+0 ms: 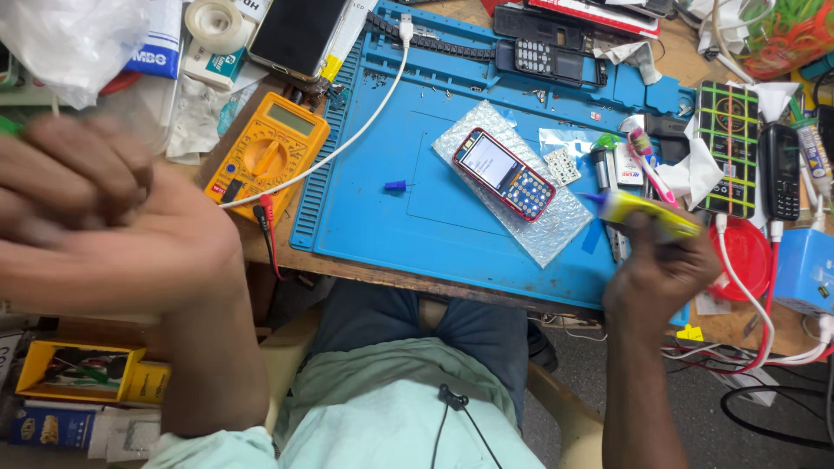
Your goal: The person repairs a red mobile phone by replacing the keypad. They use tweezers to remove the old keypad, peel off a protective film from a new keypad, and install it onto the phone. The person then tests the buttons and applies glue to the phone's edge.
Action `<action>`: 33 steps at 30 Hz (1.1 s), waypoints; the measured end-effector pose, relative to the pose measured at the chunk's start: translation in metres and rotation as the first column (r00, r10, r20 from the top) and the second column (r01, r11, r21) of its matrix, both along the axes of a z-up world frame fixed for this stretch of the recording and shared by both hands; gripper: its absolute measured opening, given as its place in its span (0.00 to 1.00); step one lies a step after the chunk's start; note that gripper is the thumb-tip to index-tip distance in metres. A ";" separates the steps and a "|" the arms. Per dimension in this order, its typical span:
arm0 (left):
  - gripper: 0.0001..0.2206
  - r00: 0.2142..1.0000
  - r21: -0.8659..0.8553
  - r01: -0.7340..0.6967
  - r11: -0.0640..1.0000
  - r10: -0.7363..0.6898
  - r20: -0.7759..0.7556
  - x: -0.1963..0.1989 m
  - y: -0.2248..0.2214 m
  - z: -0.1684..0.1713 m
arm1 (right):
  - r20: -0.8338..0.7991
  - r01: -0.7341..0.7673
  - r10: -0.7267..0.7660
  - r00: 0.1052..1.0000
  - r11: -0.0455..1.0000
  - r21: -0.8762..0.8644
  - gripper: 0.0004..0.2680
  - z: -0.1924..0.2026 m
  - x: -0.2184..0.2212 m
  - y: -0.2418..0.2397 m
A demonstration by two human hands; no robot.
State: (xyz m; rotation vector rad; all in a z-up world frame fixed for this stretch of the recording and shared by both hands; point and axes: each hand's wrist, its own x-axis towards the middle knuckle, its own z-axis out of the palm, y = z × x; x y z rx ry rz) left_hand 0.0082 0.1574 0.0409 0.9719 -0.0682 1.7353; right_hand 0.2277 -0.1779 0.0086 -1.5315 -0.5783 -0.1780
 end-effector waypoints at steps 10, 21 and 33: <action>0.23 0.610 0.228 0.168 0.959 0.080 -0.788 0.019 -0.065 -0.046 | 0.283 -0.022 0.156 0.946 0.905 -0.425 0.04 0.013 -0.006 0.038; 0.25 0.641 0.214 0.163 0.963 0.062 -0.765 0.026 -0.062 -0.054 | 0.331 0.025 0.157 0.930 0.875 -0.483 0.06 0.015 -0.007 0.043; 0.19 0.584 0.236 0.298 0.925 0.019 -0.811 0.033 -0.060 -0.032 | 0.281 0.067 0.075 0.957 0.883 -0.464 0.05 0.008 -0.004 0.039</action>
